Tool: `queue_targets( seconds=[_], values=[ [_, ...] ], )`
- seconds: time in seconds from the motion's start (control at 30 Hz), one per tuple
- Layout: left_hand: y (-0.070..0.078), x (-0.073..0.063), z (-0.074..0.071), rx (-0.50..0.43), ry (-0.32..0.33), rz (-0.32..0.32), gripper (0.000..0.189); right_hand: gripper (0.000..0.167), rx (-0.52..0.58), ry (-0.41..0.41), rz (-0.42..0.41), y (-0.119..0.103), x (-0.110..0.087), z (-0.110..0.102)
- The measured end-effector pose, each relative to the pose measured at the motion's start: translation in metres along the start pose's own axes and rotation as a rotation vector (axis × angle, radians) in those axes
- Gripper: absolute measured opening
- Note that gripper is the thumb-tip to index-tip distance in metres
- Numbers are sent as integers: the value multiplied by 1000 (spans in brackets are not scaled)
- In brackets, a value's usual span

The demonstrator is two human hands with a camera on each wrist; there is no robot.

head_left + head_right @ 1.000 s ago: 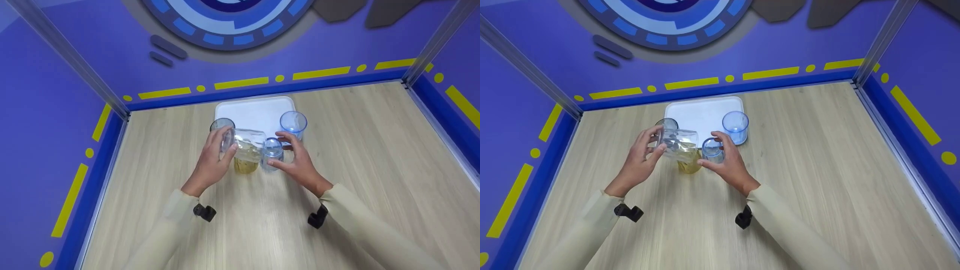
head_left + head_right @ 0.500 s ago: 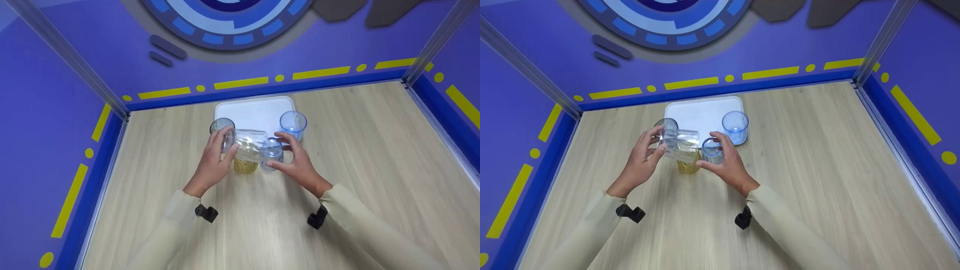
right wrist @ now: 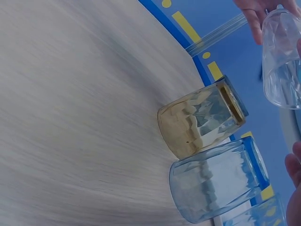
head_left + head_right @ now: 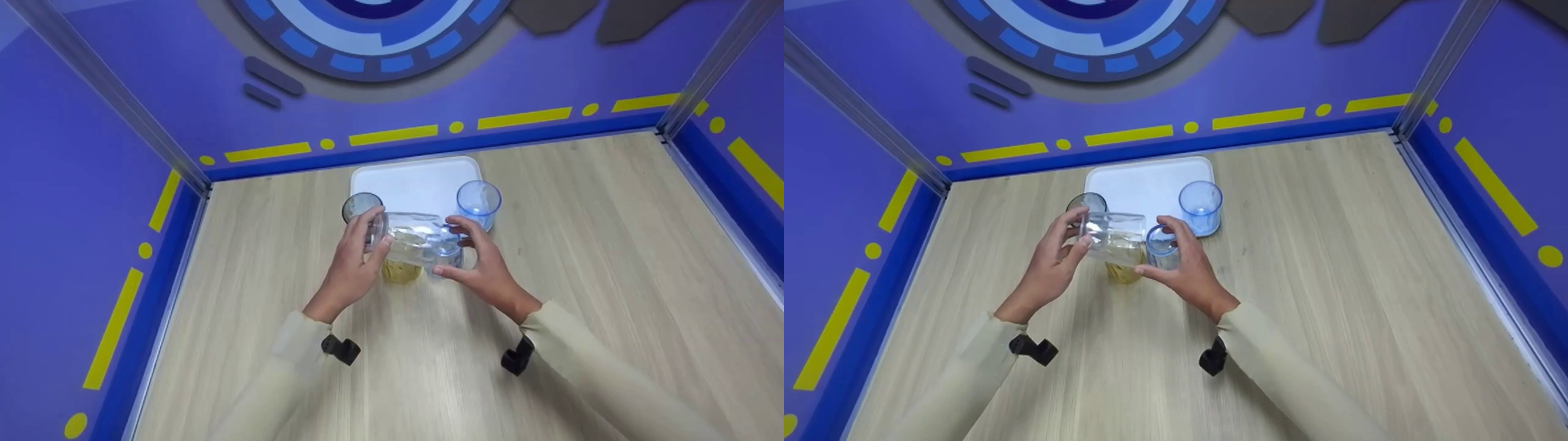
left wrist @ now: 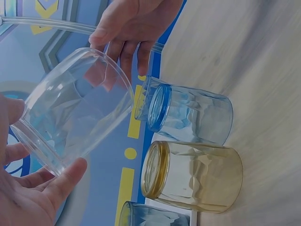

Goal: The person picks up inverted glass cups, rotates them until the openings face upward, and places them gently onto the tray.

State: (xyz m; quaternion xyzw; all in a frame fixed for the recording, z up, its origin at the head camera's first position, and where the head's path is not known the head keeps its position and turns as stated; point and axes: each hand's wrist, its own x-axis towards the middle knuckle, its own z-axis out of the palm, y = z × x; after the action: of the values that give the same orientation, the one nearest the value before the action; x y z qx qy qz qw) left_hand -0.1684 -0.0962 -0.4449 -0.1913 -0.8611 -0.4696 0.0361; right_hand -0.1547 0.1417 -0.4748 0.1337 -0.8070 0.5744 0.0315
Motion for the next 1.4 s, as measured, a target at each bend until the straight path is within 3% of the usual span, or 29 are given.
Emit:
queue_targets(
  seconds=[0.5, 0.73, 0.97, 1.4],
  values=[
    [1, 0, 3, -96, -25, -27, 46, 83, 2, -20, 21, -2, -2, 1],
    [10, 0, 3, -153, -36, -75, 47, 85, -17, -19, 18, 2, -1, 2],
    [2, 0, 4, -166, -36, -51, 46, 89, -18, -11, 20, 26, 4, 5],
    [-2, 1, 6, -184, -47, -31, 46, 89, 9, -20, -34, 28, 4, 3]
  ],
)
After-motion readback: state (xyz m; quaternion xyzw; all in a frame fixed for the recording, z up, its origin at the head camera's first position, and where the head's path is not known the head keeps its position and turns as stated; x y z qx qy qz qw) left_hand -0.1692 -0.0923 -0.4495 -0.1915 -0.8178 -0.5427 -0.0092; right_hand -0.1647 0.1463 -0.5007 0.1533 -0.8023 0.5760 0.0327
